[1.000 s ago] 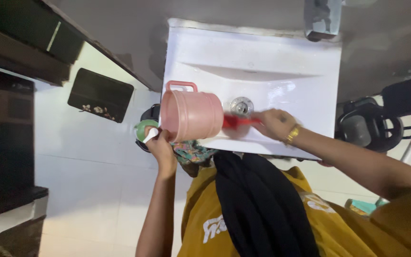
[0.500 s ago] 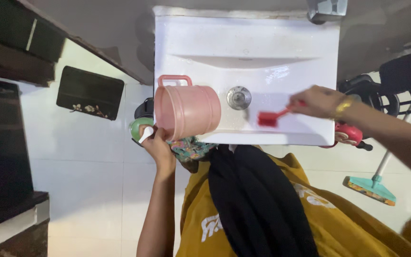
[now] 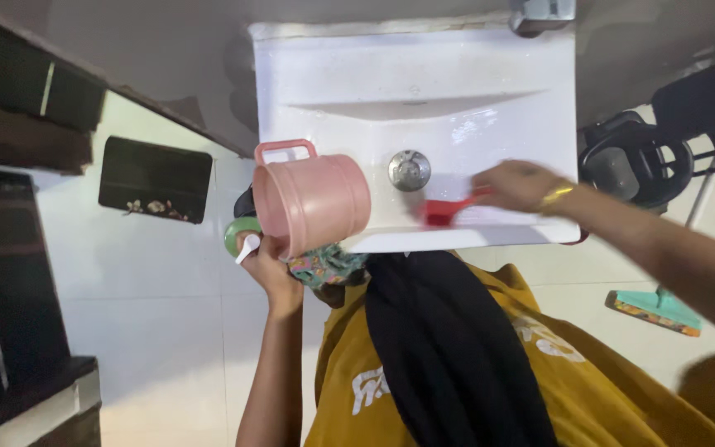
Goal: The person scrubs the interior of a sink and the faucet with a red brush, then rinses the sink and a pink mug with water from the tap.
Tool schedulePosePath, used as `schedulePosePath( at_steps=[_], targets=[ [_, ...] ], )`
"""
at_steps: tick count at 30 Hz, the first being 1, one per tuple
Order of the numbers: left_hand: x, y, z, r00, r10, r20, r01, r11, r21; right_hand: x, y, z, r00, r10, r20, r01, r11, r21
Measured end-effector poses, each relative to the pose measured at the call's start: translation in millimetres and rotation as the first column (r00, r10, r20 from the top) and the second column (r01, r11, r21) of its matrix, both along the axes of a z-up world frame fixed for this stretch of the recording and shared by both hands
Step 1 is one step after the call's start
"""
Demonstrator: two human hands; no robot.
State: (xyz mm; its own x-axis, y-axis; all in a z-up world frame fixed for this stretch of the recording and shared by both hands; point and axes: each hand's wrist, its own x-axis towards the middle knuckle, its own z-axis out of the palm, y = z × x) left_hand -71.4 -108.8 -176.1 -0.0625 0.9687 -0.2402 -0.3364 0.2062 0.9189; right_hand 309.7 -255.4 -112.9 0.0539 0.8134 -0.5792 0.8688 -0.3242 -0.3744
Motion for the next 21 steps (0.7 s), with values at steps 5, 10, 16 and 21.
schedulePosePath(
  at_steps=[5,10,16,21],
  targets=[
    [6.7,2.9,10.6,0.999,0.009,-0.041,-0.010,1.000,-0.021,21.9,-26.8,28.8,0.974,-0.058,0.219,0.112,0.963,-0.243],
    [13.5,18.3,31.3,0.993,0.008,-0.119,-0.014,0.998,-0.055,-72.1,21.2,-47.4,0.996,-0.088,-0.020,0.090,0.980,0.177],
    [43.8,45.7,44.5,0.980,-0.131,-0.151,0.166,0.955,0.246,32.9,-60.1,-1.2,0.914,-0.372,0.163,0.306,0.894,0.326],
    [69.9,52.0,60.2,0.943,-0.247,-0.223,0.294,0.932,0.212,53.1,-76.6,54.4,0.527,-0.806,0.269,0.595,0.577,0.560]
  ],
)
